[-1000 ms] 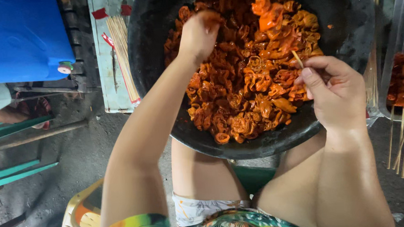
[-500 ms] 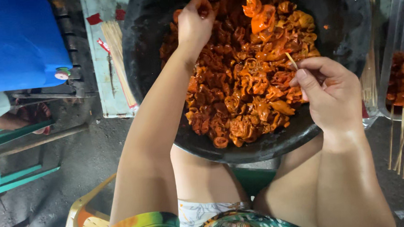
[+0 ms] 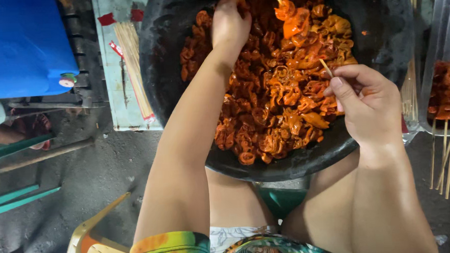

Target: The person skewers pieces of marinated meat by hand onto wooden sticks, placing each finished skewer onto a metal tray.

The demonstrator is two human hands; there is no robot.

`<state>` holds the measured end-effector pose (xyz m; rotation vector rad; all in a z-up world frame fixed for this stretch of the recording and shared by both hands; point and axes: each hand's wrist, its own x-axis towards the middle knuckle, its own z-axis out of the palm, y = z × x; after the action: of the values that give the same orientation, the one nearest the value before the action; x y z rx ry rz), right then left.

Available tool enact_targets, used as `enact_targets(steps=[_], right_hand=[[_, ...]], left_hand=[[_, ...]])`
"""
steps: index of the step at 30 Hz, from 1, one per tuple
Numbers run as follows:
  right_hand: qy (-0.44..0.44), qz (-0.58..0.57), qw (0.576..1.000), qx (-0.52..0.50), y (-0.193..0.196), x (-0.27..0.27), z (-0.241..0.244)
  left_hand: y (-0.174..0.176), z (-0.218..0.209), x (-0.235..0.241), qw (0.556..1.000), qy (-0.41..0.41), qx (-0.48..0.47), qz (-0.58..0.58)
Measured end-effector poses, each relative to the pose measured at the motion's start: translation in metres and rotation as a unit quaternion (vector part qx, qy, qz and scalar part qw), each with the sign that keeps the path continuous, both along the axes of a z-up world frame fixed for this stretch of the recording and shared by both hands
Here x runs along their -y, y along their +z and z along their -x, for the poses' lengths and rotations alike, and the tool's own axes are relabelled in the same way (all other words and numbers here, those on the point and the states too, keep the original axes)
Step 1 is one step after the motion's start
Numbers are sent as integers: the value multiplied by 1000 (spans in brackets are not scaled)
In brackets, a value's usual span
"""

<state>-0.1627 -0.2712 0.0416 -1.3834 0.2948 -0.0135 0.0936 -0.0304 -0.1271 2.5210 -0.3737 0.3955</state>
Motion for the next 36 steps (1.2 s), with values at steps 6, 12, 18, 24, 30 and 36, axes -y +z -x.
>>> enact_targets(steps=[6,12,18,24,30,36], right_hand=[[8,35,999,9,0,-1,-4],[34,73,997,-11,9,0,2],[67,90,993,-31,15,-6,4],[102,132,986,-12,15,-7,6],[109,136,985,9,16,-8,5],[105,123,987,2,16,-9,6]], left_hand=[[29,10,-14,998,1,-7,62],[95,42,-43,849,-45,-252,462],[156,97,-60,672,-80,-370,637],[185,121,-59,648,-114,-375,653],[191,125,-57,669,-147,-345,642],[188,125,-56,683,-129,-361,622]])
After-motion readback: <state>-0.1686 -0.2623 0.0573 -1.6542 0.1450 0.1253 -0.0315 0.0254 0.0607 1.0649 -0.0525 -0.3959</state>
